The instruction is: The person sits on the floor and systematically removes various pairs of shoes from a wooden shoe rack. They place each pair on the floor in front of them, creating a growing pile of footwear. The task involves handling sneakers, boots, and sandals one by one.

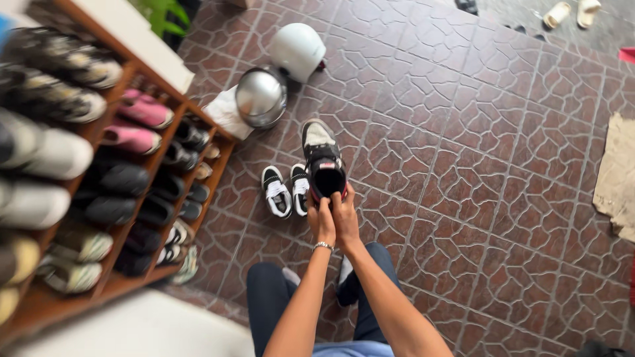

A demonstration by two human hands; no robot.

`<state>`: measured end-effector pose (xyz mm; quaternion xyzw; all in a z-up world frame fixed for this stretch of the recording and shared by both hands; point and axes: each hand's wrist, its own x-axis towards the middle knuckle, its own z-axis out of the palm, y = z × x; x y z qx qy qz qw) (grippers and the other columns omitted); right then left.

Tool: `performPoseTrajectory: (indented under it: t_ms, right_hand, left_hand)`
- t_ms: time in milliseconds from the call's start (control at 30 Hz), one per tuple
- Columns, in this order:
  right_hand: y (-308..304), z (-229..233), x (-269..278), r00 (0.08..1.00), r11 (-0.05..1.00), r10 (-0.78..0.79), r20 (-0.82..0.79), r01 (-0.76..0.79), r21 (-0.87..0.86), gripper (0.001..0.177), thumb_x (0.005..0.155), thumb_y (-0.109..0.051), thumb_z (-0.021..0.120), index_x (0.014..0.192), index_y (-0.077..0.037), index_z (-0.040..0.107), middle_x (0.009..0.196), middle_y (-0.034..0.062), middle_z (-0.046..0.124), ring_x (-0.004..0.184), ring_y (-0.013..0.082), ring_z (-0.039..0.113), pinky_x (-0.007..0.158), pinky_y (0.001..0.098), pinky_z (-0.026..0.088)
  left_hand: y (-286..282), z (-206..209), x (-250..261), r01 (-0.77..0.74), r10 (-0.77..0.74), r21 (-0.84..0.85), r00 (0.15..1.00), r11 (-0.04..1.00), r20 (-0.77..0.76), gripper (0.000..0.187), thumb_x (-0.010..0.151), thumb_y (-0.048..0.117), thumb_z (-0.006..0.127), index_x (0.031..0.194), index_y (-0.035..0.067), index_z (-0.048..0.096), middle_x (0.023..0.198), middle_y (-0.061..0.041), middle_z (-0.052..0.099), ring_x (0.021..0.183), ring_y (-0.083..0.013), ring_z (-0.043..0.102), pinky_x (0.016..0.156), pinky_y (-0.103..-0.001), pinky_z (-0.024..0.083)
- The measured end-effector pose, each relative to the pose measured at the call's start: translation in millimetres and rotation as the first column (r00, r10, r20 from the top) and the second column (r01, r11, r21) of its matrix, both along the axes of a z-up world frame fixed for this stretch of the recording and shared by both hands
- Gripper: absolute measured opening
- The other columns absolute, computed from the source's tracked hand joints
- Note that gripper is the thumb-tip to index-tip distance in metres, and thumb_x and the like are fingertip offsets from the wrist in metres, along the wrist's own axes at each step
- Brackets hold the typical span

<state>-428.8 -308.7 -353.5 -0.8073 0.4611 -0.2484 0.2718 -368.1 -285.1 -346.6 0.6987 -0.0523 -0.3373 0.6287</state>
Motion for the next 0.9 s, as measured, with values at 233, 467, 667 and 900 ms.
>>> performPoseTrajectory:
  t_ms: [233, 467, 667, 900]
  right_hand:
    - [-18, -140, -6, 0.992, 0.992, -0.12, -0.048, 0.122, 0.037, 0.031, 0.089, -0.01, 0.066, 0.113, -0.006, 0.047, 0.148, 0.0246, 0.038, 0.109, 0.0522, 0.062, 0.072, 0.0522, 0.058]
    - [-40, -293, -14, 0.978, 0.977, -0.206, -0.031, 0.207, 0.049, 0.038, 0.087, -0.013, 0.07, 0.115, -0.004, 0.046, 0.148, 0.0262, 0.036, 0.111, 0.054, 0.059, 0.078, 0.0551, 0.055]
    - [-38, -403, -17, 0.951, 0.933, -0.306, -0.032, 0.307, 0.188, 0.043, 0.086, -0.014, 0.07, 0.12, -0.003, 0.046, 0.147, 0.0249, 0.036, 0.108, 0.0522, 0.061, 0.078, 0.0547, 0.055]
    - [-32, -473, -22, 0.95, 0.935, -0.306, -0.055, 0.311, 0.169, 0.042, 0.086, -0.013, 0.072, 0.118, -0.004, 0.046, 0.148, 0.0256, 0.036, 0.109, 0.052, 0.061, 0.079, 0.0539, 0.055]
  left_hand:
    - [-26, -148, -3, 0.101, -0.09, 0.085, 0.988, 0.991, -0.127, 0.055, 0.082, 0.021, 0.059, 0.134, 0.003, 0.061, 0.118, -0.014, 0.072, 0.104, -0.0245, 0.067, 0.092, -0.034, 0.051]
    - [-54, -305, -1, 0.27, -0.25, 0.18, 0.96, 0.946, -0.126, 0.06, 0.078, 0.021, 0.06, 0.137, 0.009, 0.062, 0.102, -0.016, 0.072, 0.091, -0.0233, 0.067, 0.084, -0.034, 0.052]
    - [-55, -433, -14, 0.224, -0.217, 0.036, 0.966, 0.974, -0.141, 0.06, 0.077, 0.018, 0.062, 0.135, 0.004, 0.064, 0.107, -0.017, 0.072, 0.095, -0.0244, 0.064, 0.086, -0.035, 0.051]
    - [-50, -489, -19, 0.195, -0.172, 0.099, 0.964, 0.976, -0.202, 0.067, 0.075, 0.017, 0.064, 0.141, 0.006, 0.059, 0.119, -0.014, 0.071, 0.103, -0.0245, 0.066, 0.09, -0.033, 0.051]
